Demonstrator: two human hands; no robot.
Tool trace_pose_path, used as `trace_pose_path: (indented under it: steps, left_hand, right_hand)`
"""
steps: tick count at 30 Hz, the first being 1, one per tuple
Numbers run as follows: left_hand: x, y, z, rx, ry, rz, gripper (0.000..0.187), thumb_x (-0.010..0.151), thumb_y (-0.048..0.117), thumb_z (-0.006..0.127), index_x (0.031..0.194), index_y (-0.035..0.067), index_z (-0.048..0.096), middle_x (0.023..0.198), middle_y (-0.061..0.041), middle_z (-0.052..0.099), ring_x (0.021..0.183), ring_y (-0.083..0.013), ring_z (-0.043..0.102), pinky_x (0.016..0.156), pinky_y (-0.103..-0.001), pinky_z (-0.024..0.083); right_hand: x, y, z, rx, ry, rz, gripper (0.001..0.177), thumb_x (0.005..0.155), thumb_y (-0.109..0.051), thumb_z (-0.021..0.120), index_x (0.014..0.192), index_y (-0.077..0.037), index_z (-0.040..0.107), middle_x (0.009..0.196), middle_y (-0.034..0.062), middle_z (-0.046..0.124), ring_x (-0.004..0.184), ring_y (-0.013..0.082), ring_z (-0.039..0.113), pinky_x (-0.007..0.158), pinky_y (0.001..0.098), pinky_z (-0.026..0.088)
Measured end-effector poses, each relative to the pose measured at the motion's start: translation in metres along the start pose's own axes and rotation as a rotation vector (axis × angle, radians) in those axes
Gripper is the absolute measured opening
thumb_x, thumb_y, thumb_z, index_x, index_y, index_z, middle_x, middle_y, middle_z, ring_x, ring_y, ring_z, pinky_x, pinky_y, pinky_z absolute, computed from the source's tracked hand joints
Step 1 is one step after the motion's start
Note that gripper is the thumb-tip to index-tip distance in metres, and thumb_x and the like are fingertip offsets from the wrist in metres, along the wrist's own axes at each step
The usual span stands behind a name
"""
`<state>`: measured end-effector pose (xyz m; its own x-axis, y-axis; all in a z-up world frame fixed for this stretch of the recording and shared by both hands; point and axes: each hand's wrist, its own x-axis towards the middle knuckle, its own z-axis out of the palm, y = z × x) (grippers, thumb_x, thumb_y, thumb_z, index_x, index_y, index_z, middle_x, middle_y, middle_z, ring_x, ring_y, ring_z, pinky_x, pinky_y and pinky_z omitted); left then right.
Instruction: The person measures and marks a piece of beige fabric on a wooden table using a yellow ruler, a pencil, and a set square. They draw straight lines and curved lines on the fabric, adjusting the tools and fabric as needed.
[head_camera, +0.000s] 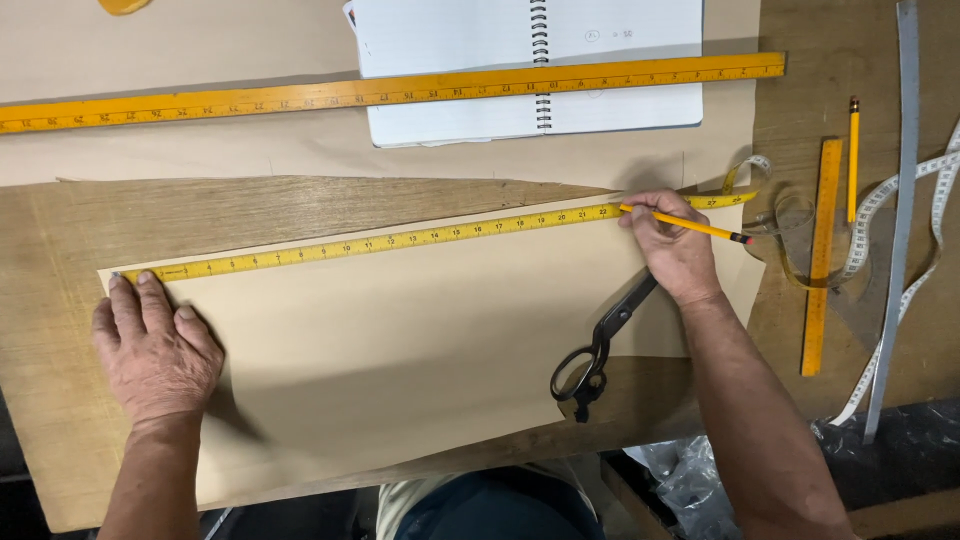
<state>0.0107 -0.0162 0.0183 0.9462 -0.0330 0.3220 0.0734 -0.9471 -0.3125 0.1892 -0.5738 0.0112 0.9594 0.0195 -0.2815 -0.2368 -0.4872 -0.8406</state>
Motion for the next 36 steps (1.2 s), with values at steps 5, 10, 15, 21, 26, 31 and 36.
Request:
trace_pose_path:
  steps: [5,10,15,21,26,31,36]
  left_hand:
    - [0.000,0.000,0.000,0.016,0.005,-0.003,0.047,0.106,0.015,0.052,0.135,-0.014,0.075,0.136,-0.031,0.071,0.122,-0.0418,0.067,0.110,-0.047,0.054]
    - [0.002,0.001,-0.002,0.000,-0.008,0.006,0.047,0.107,0.014,0.051,0.135,-0.016,0.073,0.134,-0.033,0.071,0.125,-0.0420,0.066,0.111,-0.049,0.053]
    - [0.000,0.000,0.000,0.009,-0.017,0.000,0.046,0.107,0.014,0.052,0.135,-0.015,0.074,0.136,-0.032,0.071,0.127,-0.0409,0.066,0.112,-0.048,0.052]
    - [-0.001,0.000,0.000,-0.011,-0.021,0.003,0.046,0.106,0.011,0.052,0.135,-0.017,0.072,0.135,-0.034,0.070,0.126,-0.0435,0.065,0.111,-0.050,0.052]
    - [0.000,0.000,0.002,0.024,-0.031,0.012,0.047,0.107,0.015,0.050,0.136,-0.016,0.072,0.135,-0.031,0.072,0.130,-0.0409,0.066,0.113,-0.049,0.051]
    - [-0.002,0.000,0.002,-0.004,-0.035,-0.011,0.047,0.108,0.015,0.051,0.136,-0.016,0.073,0.137,-0.033,0.069,0.127,-0.0425,0.065,0.112,-0.049,0.050]
    - [-0.002,0.000,0.001,-0.021,-0.054,-0.021,0.049,0.108,0.016,0.050,0.139,-0.016,0.071,0.139,-0.034,0.068,0.128,-0.0434,0.063,0.112,-0.051,0.050]
  right_hand:
    - [0.003,0.006,0.004,0.015,-0.038,-0.001,0.017,0.105,-0.018,0.061,0.114,-0.005,0.069,0.095,0.0074,0.075,0.096,0.0134,0.072,0.098,0.0242,0.058]
    - [0.000,-0.007,0.005,-0.036,-0.046,0.045,0.016,0.105,-0.015,0.059,0.114,-0.007,0.071,0.097,0.0064,0.076,0.101,0.0134,0.072,0.096,0.0237,0.056]
    - [0.000,-0.012,0.005,-0.071,-0.046,0.068,0.017,0.105,-0.015,0.059,0.115,-0.008,0.070,0.097,0.0056,0.077,0.103,0.0126,0.072,0.096,0.0233,0.055]
    - [-0.004,-0.028,0.008,-0.095,-0.032,0.101,0.016,0.104,-0.012,0.058,0.112,-0.010,0.071,0.096,0.0038,0.076,0.102,0.0121,0.071,0.092,0.0226,0.055]
    - [-0.010,-0.038,0.009,0.057,-0.014,0.086,0.023,0.103,-0.023,0.060,0.120,-0.010,0.069,0.108,0.0069,0.077,0.118,0.0143,0.070,0.108,0.0263,0.049]
    - [-0.016,-0.048,0.019,0.056,-0.073,0.090,0.027,0.098,-0.028,0.066,0.119,-0.011,0.073,0.114,0.0075,0.074,0.112,0.0141,0.071,0.106,0.0243,0.052]
    - [-0.016,-0.042,0.023,-0.112,-0.114,-0.066,0.022,0.100,-0.022,0.066,0.117,-0.013,0.077,0.112,0.0014,0.071,0.119,0.0100,0.051,0.105,0.0269,0.049]
